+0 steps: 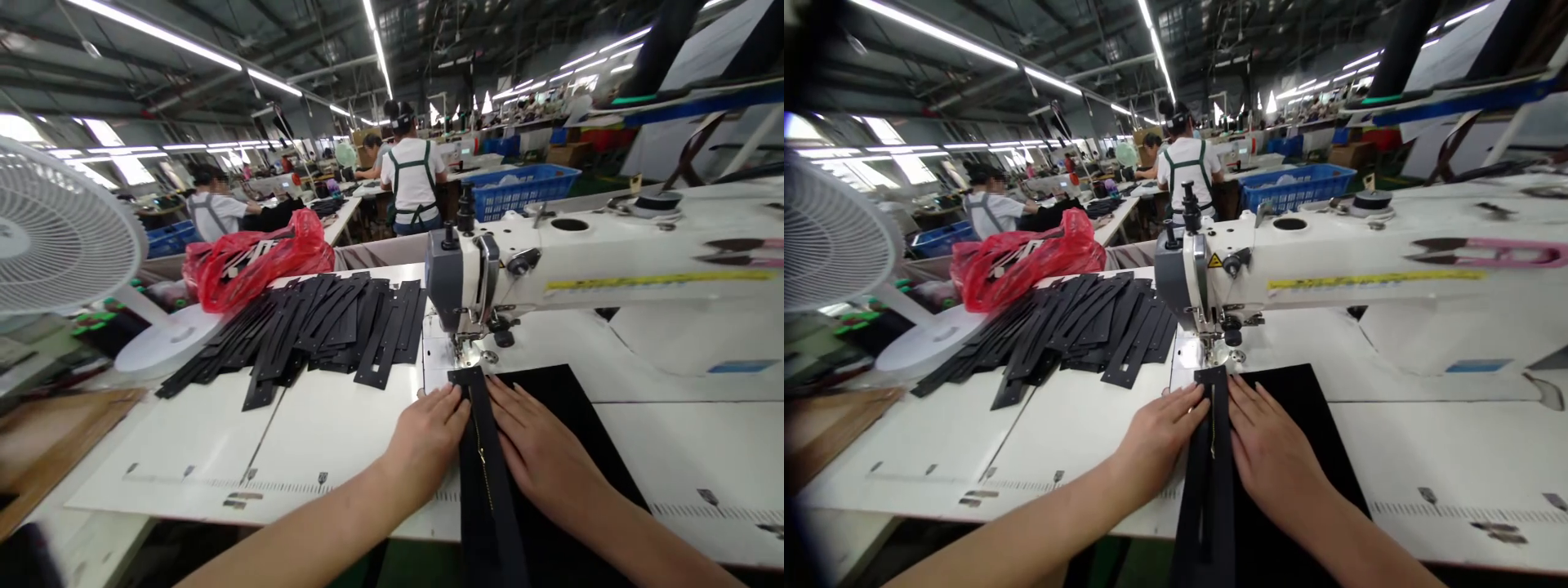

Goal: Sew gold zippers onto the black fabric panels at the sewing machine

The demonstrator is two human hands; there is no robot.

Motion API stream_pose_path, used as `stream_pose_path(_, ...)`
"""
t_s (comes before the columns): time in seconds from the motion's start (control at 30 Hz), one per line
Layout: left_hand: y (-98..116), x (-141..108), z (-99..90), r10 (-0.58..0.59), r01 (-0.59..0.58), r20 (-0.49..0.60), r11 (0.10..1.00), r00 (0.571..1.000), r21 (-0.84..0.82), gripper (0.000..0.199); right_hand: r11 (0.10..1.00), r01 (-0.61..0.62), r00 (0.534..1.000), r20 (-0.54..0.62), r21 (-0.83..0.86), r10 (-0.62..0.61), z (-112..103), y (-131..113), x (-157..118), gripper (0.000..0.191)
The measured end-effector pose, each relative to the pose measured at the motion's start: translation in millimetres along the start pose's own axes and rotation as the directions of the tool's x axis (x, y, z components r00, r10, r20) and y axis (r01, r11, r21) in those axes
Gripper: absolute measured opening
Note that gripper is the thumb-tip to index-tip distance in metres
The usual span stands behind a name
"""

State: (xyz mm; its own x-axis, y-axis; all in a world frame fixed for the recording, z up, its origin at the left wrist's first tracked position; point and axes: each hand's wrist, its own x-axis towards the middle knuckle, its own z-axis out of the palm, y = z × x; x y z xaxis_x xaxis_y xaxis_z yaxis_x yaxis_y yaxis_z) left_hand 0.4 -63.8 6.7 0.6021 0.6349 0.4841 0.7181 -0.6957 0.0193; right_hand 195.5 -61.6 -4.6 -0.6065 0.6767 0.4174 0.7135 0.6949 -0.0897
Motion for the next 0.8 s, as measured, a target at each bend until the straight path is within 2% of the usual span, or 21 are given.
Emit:
stream_pose_path(0.2, -5, 9, 2.8, 0.008, -0.008, 0.022, 1.0, 1.0, 0.008, 0.027, 1.0, 0.004, 1.0, -0.026, -0.018, -0.004, 1, 1, 1, 0.051)
stream_pose_path(0.4, -6, 7, 5.6, -0.007, 0.007, 0.014, 0.999, 1.0, 0.031, 0.027, 0.999, -0.042, 0.999, 0.001, -0.02, 0.042, 2, -2, 3, 0.05)
stream_pose_path(0.8, -14, -2, 9.8, 0.023, -0.022, 0.033, 1.0, 0.999, -0.022, 0.033, 0.978, -0.147, 0.989, 0.045, 0.147, 0.142, -2, -8, 4, 0.051)
